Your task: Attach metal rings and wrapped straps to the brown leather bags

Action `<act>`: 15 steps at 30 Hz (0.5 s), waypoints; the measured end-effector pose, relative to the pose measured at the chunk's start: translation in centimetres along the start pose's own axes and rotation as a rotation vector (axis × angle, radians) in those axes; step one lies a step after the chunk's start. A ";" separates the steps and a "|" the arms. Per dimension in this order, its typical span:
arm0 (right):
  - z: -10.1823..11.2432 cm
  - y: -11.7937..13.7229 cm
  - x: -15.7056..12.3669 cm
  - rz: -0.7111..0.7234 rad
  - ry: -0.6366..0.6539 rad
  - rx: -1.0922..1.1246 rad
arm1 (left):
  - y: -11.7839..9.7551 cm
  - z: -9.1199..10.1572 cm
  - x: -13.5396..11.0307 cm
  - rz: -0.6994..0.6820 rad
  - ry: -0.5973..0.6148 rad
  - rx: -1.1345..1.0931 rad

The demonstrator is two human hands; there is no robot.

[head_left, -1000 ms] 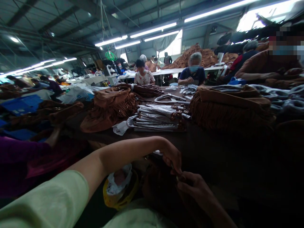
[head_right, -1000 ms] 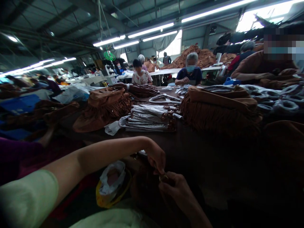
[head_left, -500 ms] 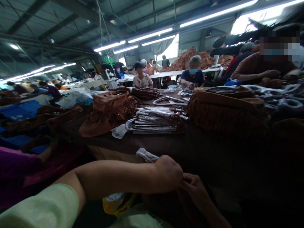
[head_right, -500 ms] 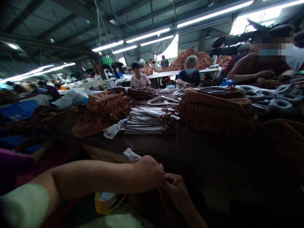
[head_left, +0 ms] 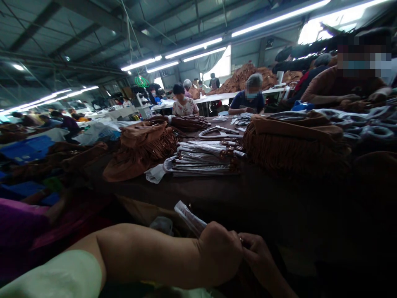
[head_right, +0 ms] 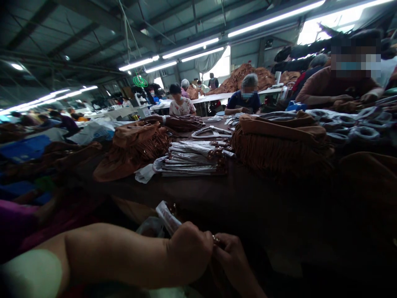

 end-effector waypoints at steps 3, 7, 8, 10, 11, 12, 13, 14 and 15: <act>-0.1 -0.3 0.0 0.002 -0.025 -0.007 | -0.3 -1.0 0.0 0.042 -0.082 0.035; 0.0 -0.8 -0.1 -0.011 -0.060 -0.040 | 0.2 -2.4 -0.4 0.044 -0.149 0.024; 0.0 -0.9 -0.1 -0.016 -0.048 -0.050 | 0.7 -2.5 -0.5 0.011 -0.148 -0.002; 0.0 -0.9 -0.1 -0.022 0.003 -0.062 | 2.0 -2.3 -0.5 -0.094 -0.133 -0.083; 0.0 -0.9 -0.1 -0.021 0.033 -0.063 | 2.9 -2.1 -0.4 -0.147 -0.118 -0.147; 0.1 -0.8 -0.1 -0.017 0.058 -0.055 | 3.8 -1.8 -0.3 -0.189 -0.100 -0.238; 0.1 -0.7 0.0 -0.008 0.082 -0.039 | 4.8 -1.6 -0.1 -0.217 -0.071 -0.359; 0.1 -0.5 0.0 0.004 0.106 -0.017 | 5.5 -1.6 0.1 -0.259 -0.022 -0.511; 0.0 -0.3 0.1 0.018 0.135 0.013 | 5.9 -1.6 0.2 -0.301 0.032 -0.675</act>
Point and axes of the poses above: each hand's wrist, its own x-axis towards the middle knuckle, its own z-axis out of the back of the hand, y = z × x, the point moved 7 cm from there along x, towards the middle knuckle, and after that the axes turned 7 degrees about -y, right-handed, at the moved point
